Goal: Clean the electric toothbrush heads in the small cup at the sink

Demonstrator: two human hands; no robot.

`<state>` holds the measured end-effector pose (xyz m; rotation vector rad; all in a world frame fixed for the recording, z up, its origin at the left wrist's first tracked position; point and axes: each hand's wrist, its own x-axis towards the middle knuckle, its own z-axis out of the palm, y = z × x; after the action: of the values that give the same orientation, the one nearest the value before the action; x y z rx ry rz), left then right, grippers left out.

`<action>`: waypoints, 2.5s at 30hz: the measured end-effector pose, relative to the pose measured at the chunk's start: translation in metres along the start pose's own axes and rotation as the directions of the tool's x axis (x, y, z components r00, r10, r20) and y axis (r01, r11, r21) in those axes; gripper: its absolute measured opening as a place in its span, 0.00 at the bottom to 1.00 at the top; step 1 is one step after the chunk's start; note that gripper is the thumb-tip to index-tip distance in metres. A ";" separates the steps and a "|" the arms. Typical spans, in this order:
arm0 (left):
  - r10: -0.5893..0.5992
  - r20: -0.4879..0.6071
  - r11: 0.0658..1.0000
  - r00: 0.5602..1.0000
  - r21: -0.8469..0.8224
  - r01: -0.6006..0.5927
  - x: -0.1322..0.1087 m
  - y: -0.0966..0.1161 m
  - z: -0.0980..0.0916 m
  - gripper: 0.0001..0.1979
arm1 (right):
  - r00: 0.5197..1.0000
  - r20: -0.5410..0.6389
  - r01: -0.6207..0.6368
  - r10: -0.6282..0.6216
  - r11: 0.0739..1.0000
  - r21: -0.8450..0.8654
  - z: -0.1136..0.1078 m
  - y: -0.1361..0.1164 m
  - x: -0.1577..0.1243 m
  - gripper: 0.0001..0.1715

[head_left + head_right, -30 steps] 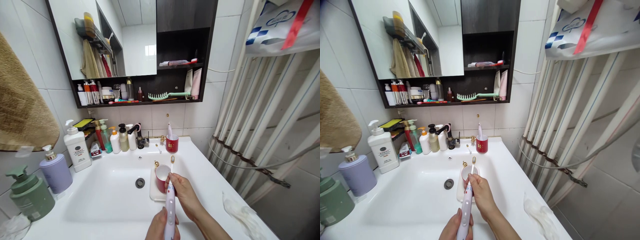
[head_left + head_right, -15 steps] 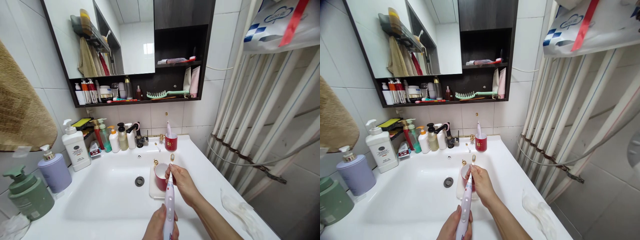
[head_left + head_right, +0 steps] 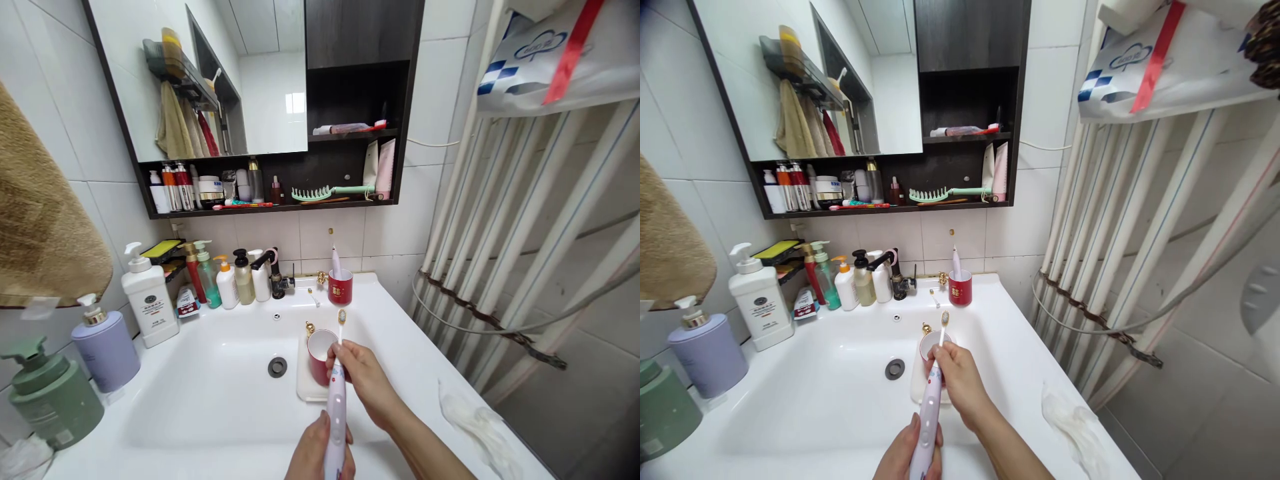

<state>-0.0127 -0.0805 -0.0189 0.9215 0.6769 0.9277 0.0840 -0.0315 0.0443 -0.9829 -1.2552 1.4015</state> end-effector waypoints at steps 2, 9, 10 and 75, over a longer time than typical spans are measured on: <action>0.007 0.043 0.999 0.999 -0.035 -0.006 0.000 -0.001 0.000 0.27 | 0.999 -0.034 0.009 -0.008 1.000 0.026 0.000 -0.002 0.003 0.16; -0.041 0.012 0.983 0.999 -0.179 0.042 0.000 -0.002 -0.003 0.24 | 0.981 0.181 -0.039 0.063 0.990 -0.134 0.007 0.014 -0.017 0.15; -0.054 -0.004 0.985 0.999 -0.167 0.053 0.001 -0.003 -0.003 0.25 | 0.977 0.203 -0.038 0.069 0.988 -0.151 0.008 0.018 -0.022 0.14; 0.506 0.003 -0.031 0.863 0.999 0.015 0.223 0.090 -0.002 0.13 | 0.717 -0.420 0.093 -0.557 0.672 -0.734 -0.148 -0.025 0.161 0.23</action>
<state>0.0535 0.1441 0.0373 2.3273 1.6934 0.8541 0.1994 0.1556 0.0548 -1.4416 -1.3389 0.1994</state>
